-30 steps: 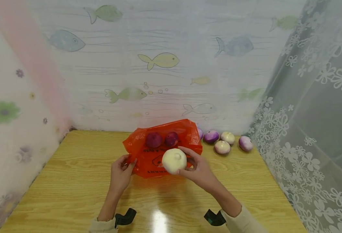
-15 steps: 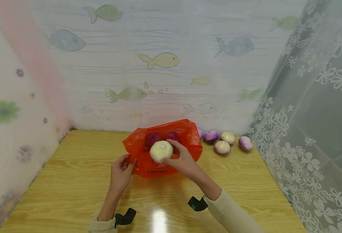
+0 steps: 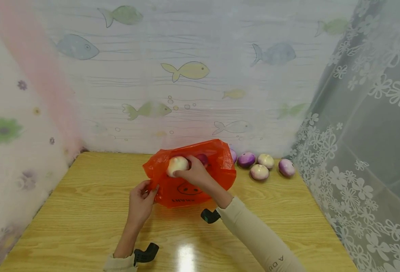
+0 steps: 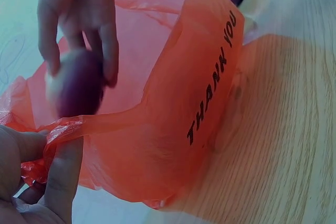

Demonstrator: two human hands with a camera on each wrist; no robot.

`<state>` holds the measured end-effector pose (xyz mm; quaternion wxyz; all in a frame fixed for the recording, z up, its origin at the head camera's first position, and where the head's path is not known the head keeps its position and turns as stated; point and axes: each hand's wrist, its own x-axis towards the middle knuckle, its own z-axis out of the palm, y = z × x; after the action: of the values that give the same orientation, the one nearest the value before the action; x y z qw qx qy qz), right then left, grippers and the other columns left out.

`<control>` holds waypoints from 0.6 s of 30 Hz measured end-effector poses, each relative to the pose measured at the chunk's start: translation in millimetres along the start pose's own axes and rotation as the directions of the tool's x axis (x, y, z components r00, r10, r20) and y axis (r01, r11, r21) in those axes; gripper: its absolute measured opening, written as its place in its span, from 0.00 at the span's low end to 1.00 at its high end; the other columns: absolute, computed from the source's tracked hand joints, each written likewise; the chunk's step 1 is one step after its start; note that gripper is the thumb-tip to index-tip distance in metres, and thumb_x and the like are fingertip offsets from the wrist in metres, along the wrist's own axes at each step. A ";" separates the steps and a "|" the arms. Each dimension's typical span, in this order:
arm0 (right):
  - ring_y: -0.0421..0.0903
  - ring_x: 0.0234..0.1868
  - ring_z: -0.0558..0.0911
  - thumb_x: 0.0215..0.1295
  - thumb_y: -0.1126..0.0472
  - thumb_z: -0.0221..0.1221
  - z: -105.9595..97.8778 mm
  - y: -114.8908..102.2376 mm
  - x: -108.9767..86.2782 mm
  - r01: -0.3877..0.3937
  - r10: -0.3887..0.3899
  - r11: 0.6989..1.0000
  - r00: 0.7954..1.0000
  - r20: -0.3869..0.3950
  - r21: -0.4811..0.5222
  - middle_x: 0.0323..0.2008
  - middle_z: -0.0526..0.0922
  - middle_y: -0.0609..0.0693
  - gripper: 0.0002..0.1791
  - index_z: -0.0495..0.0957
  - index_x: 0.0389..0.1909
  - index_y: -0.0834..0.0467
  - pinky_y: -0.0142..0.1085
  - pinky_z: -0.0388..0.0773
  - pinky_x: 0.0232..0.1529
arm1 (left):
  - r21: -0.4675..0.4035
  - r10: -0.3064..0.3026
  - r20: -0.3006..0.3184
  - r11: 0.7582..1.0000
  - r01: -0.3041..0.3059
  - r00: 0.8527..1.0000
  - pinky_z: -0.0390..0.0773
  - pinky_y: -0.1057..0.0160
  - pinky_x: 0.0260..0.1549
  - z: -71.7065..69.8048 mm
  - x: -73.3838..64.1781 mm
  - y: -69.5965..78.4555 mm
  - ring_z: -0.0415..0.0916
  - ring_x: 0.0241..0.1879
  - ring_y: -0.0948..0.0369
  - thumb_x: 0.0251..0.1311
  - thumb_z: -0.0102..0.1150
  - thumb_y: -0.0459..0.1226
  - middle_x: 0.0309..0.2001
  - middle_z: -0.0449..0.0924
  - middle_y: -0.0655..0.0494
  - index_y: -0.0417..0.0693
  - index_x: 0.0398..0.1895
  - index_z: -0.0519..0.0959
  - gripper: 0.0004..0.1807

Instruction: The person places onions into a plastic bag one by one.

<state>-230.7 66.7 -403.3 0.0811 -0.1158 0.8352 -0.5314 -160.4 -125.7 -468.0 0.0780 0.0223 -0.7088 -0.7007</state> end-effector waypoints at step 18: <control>0.50 0.59 0.77 0.58 0.63 0.73 18.9 22.9 54.6 0.032 -0.029 0.995 0.999 -0.025 0.095 0.59 0.79 0.51 0.33 0.74 0.66 0.55 0.46 0.73 0.67 | 0.013 0.020 0.007 1.000 -0.020 1.000 0.85 0.69 0.31 -3.9 -1.7 -0.8 0.83 0.36 0.68 0.74 0.55 0.30 0.54 0.79 0.33 0.32 0.58 0.76 0.14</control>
<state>-280.7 44.4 -432.7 0.0685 -0.1183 0.8080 -0.5730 -158.2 -129.3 -468.9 0.0823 0.0134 -0.7139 -0.6953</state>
